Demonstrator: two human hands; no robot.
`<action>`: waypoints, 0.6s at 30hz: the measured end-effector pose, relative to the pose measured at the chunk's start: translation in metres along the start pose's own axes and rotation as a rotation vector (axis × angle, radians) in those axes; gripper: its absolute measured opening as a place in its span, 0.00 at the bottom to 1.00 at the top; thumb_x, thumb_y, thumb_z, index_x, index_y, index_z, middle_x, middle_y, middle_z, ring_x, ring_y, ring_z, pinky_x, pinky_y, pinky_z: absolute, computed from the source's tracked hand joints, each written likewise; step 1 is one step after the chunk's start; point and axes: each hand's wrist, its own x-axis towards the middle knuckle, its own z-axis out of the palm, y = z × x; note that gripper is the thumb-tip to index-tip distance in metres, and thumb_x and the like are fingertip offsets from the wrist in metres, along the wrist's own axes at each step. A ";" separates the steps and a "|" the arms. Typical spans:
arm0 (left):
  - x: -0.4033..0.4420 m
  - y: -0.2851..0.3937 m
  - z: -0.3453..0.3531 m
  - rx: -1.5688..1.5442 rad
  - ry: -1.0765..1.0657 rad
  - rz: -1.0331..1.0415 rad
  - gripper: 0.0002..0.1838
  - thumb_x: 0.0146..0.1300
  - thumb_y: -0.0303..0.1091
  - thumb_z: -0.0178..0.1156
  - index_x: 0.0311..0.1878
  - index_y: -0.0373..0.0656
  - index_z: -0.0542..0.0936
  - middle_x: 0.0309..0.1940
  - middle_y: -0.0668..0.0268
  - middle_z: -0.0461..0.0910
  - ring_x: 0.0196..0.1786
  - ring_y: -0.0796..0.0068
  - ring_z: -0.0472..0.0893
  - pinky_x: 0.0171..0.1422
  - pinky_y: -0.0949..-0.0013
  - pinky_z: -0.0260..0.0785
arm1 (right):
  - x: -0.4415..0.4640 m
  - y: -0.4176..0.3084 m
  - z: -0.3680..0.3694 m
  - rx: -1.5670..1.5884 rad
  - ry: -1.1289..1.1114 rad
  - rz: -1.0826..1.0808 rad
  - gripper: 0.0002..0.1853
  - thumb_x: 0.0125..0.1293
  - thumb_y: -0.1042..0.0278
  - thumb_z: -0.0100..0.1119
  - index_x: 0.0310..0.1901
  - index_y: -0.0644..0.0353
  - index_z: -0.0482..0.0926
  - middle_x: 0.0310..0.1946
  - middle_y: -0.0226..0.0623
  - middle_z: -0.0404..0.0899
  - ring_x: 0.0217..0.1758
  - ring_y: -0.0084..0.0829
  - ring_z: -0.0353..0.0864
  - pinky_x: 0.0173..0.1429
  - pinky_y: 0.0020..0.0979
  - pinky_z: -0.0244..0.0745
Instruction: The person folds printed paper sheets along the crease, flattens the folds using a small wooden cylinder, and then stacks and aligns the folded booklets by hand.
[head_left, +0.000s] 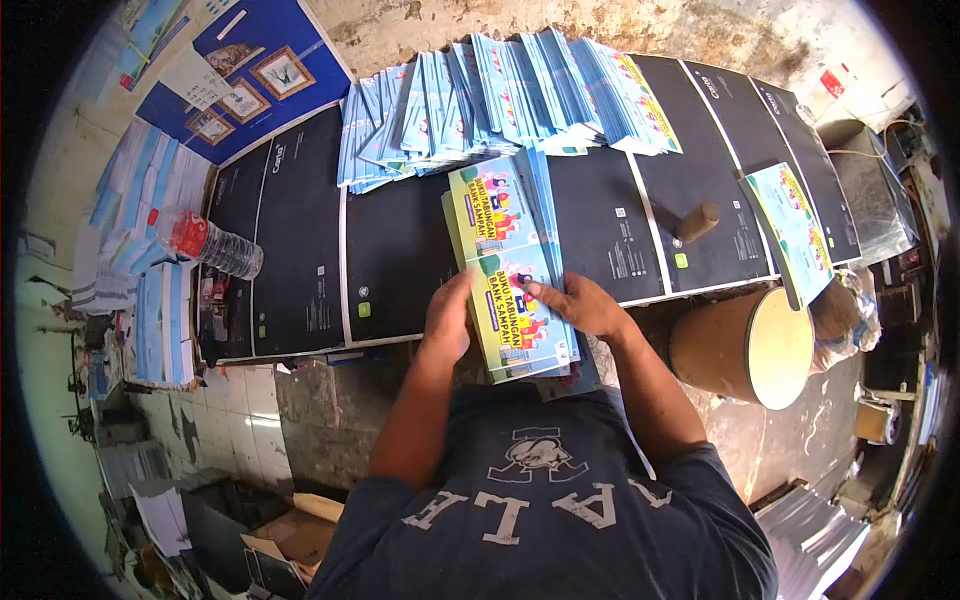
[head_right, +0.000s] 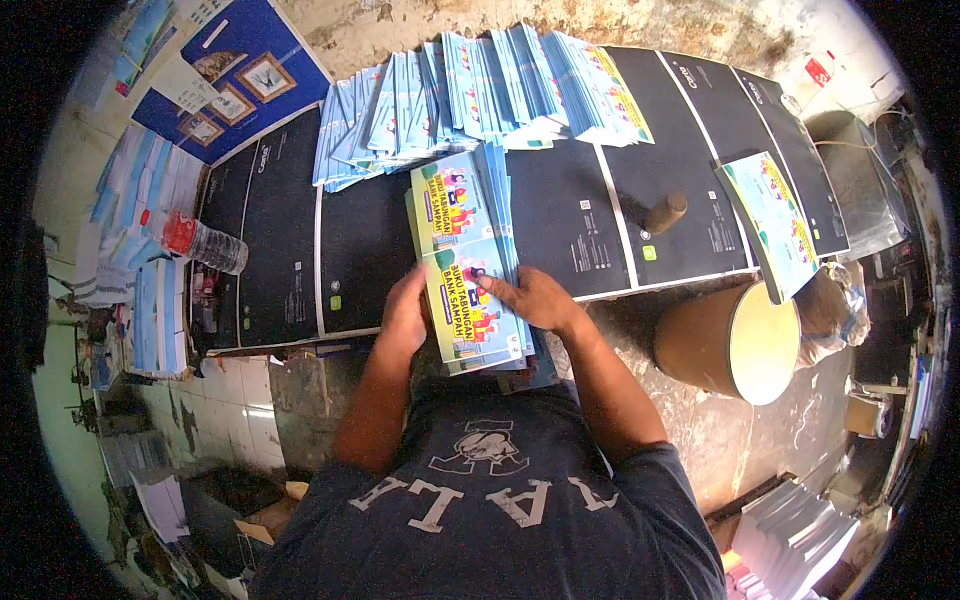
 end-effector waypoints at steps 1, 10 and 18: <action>0.001 -0.004 -0.006 0.210 0.035 0.090 0.21 0.73 0.41 0.60 0.58 0.32 0.79 0.52 0.60 0.84 0.52 0.74 0.84 0.58 0.68 0.75 | 0.005 0.011 0.003 -0.011 -0.012 0.022 0.38 0.67 0.33 0.62 0.45 0.75 0.83 0.35 0.53 0.86 0.40 0.38 0.87 0.45 0.38 0.79; 0.008 -0.014 -0.022 0.332 0.298 0.175 0.20 0.69 0.43 0.68 0.50 0.33 0.82 0.42 0.63 0.87 0.40 0.77 0.85 0.47 0.72 0.77 | 0.008 0.022 0.011 0.229 0.208 0.029 0.35 0.70 0.39 0.62 0.45 0.77 0.81 0.35 0.49 0.85 0.39 0.32 0.85 0.44 0.35 0.79; -0.017 0.019 -0.011 0.187 0.217 0.147 0.18 0.71 0.41 0.65 0.52 0.34 0.81 0.45 0.60 0.87 0.43 0.71 0.87 0.49 0.67 0.80 | -0.008 0.036 -0.055 0.231 0.225 0.069 0.30 0.72 0.45 0.60 0.45 0.74 0.82 0.36 0.49 0.87 0.37 0.36 0.88 0.43 0.36 0.80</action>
